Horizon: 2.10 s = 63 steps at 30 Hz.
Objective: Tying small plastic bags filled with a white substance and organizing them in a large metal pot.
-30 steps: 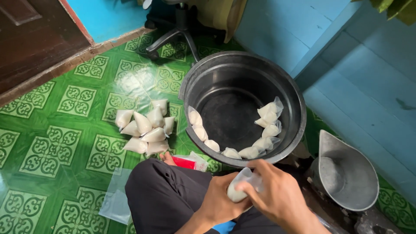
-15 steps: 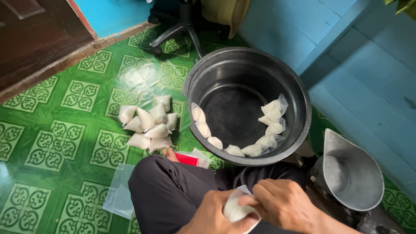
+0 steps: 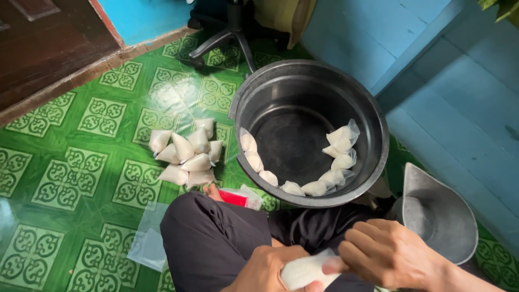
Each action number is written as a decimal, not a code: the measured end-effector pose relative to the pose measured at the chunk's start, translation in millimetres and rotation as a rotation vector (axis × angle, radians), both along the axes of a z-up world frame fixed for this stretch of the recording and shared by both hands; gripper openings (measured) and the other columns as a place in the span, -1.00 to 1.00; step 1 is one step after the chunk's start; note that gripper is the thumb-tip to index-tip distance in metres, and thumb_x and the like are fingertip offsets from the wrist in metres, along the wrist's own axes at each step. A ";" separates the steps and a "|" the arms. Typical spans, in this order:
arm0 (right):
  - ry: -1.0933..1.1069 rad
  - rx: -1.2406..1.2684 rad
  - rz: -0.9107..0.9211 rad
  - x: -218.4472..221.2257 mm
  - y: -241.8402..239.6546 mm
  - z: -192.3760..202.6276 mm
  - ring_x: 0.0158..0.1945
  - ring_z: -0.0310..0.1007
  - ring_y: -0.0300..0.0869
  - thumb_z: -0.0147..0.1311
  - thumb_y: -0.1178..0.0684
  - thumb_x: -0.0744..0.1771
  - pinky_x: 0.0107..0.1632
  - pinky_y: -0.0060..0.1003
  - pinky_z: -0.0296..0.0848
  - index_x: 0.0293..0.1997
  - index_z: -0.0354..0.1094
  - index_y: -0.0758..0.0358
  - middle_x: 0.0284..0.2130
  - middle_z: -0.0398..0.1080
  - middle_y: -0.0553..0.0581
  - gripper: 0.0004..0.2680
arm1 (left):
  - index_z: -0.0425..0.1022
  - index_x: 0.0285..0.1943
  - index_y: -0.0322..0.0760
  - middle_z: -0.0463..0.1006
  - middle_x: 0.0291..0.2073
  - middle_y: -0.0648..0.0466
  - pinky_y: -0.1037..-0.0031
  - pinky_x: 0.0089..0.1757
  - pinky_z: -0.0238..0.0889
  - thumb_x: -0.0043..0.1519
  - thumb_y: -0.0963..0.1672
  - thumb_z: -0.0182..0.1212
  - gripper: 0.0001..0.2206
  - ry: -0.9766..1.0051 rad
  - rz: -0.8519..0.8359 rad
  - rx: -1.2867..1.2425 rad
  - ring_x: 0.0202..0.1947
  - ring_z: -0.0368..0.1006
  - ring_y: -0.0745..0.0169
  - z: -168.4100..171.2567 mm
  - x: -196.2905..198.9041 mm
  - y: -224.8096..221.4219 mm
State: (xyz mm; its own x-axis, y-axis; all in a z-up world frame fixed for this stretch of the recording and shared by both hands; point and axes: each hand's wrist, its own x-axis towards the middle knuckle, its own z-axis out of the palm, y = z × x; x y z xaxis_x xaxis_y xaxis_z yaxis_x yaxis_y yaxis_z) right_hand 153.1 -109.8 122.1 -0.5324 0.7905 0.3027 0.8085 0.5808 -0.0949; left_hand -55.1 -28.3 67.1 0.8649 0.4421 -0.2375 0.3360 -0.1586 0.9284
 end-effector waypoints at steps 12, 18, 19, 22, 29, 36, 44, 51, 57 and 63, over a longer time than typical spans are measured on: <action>0.904 -0.275 -0.679 -19.9 -8.7 -36.3 -0.37 0.36 -0.31 -0.38 -0.76 0.18 -0.20 -0.41 0.31 -0.04 0.42 0.18 -0.32 0.54 -0.02 -0.25 | 0.61 -0.28 -0.24 0.45 -0.59 0.24 0.54 -0.50 0.22 -0.08 0.13 0.38 -0.56 -0.307 0.432 -0.177 -0.52 0.24 0.54 -38.9 29.8 -7.6; 1.605 -0.044 -0.538 -42.6 -4.5 -203.7 -0.02 0.49 -0.04 0.04 -0.69 0.16 0.03 -0.16 0.47 0.05 0.33 0.48 -0.09 0.48 0.31 -0.21 | 0.59 -0.28 -0.24 0.64 -0.52 0.14 0.51 -0.43 0.43 -0.04 0.08 0.36 -0.63 -0.387 0.749 0.174 -0.53 0.55 0.35 -55.5 57.6 -5.7; 1.503 -0.148 -0.924 -55.5 -6.5 -209.3 -0.13 0.50 -0.17 0.03 -0.34 0.24 -0.03 -0.29 0.46 0.02 0.33 0.32 -0.20 0.51 0.19 -0.52 | 0.54 -0.31 -0.24 0.59 -0.54 0.14 0.52 -0.45 0.41 -0.02 0.07 0.37 -0.65 -0.432 0.771 0.171 -0.54 0.51 0.35 -55.0 62.6 -6.6; 1.887 -0.169 -1.122 -73.1 3.2 -201.5 -0.12 0.42 -0.15 -0.09 0.00 0.33 0.00 -0.27 0.38 0.13 0.25 0.23 -0.14 0.44 0.19 -0.72 | 0.48 -0.21 -0.27 0.57 -0.42 0.08 0.50 -0.36 0.42 -0.01 -0.01 0.38 -0.67 -0.542 0.757 0.226 -0.44 0.51 0.28 -53.3 72.4 -12.8; 1.990 -0.350 -0.853 -106.3 -30.5 -238.3 -0.07 0.34 -0.10 -0.14 -0.03 0.33 0.03 -0.20 0.34 0.12 0.21 0.22 -0.09 0.36 0.22 -0.72 | 0.27 0.13 -0.36 0.44 -0.05 -0.06 0.25 0.10 0.27 0.12 0.02 0.27 -0.48 -0.723 0.330 0.374 0.04 0.42 -0.01 -28.8 41.3 9.2; 1.432 -0.699 -0.812 -15.1 -41.2 -439.1 -0.16 0.37 -0.23 -0.06 -0.04 0.31 -0.06 -0.29 0.37 -0.11 0.29 0.12 -0.24 0.37 0.07 -0.84 | 0.35 0.14 -0.15 0.48 0.05 0.11 0.32 0.08 0.22 -0.28 0.21 0.28 -0.21 -0.469 -0.129 0.239 0.08 0.43 0.13 -27.8 35.1 41.6; 0.765 -0.970 -0.729 31.2 21.6 -285.4 -0.26 0.39 -0.38 0.04 -0.06 0.29 -0.16 -0.40 0.41 -0.38 0.37 0.00 -0.41 0.38 -0.10 -0.91 | 0.54 -0.21 -0.28 0.49 -0.49 0.21 0.54 -0.40 0.26 -0.08 0.10 0.40 -0.54 -0.500 0.161 0.100 -0.47 0.38 0.39 -51.7 37.7 26.5; 1.042 -0.367 -0.902 -7.3 32.3 -53.7 -0.14 0.52 -0.20 -0.52 -0.41 0.28 -0.12 -0.32 0.44 0.01 0.45 0.22 -0.20 0.56 0.11 -0.42 | 0.58 -0.26 -0.20 0.37 -0.66 0.26 0.50 -0.52 0.12 -0.07 0.11 0.40 -0.59 -0.291 0.260 0.164 -0.63 0.18 0.44 -48.6 41.0 24.7; 0.370 -0.134 -0.759 -23.1 27.5 -63.2 -0.31 0.55 -0.19 -0.37 -0.52 0.25 -0.42 -0.27 0.44 -0.11 0.42 0.01 -0.28 0.49 -0.13 -0.49 | 0.47 -0.47 -0.19 0.53 -0.63 0.15 0.42 -0.53 0.15 0.03 -0.03 0.38 -0.78 -0.278 0.218 -0.016 -0.59 0.43 0.40 -45.8 42.9 18.4; 0.076 0.225 -0.558 -23.7 30.3 -83.1 -0.73 -0.03 -0.27 -0.21 -0.24 0.36 -0.68 -0.30 -0.02 -0.62 -0.06 0.09 -0.71 -0.01 -0.08 -0.64 | 0.41 -0.54 -0.13 0.51 -0.66 0.21 0.41 -0.52 0.21 -0.06 -0.07 0.38 -0.81 -0.225 0.194 0.031 -0.60 0.45 0.38 -59.2 38.5 7.4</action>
State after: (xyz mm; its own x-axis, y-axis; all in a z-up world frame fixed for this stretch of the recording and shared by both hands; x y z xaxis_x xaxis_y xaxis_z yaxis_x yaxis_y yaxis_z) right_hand 129.4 -79.4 39.0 -0.0260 0.8565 0.5155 0.9926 0.0832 -0.0882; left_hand -16.6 -21.0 8.0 0.7927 0.6087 -0.0334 0.1495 -0.1410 0.9786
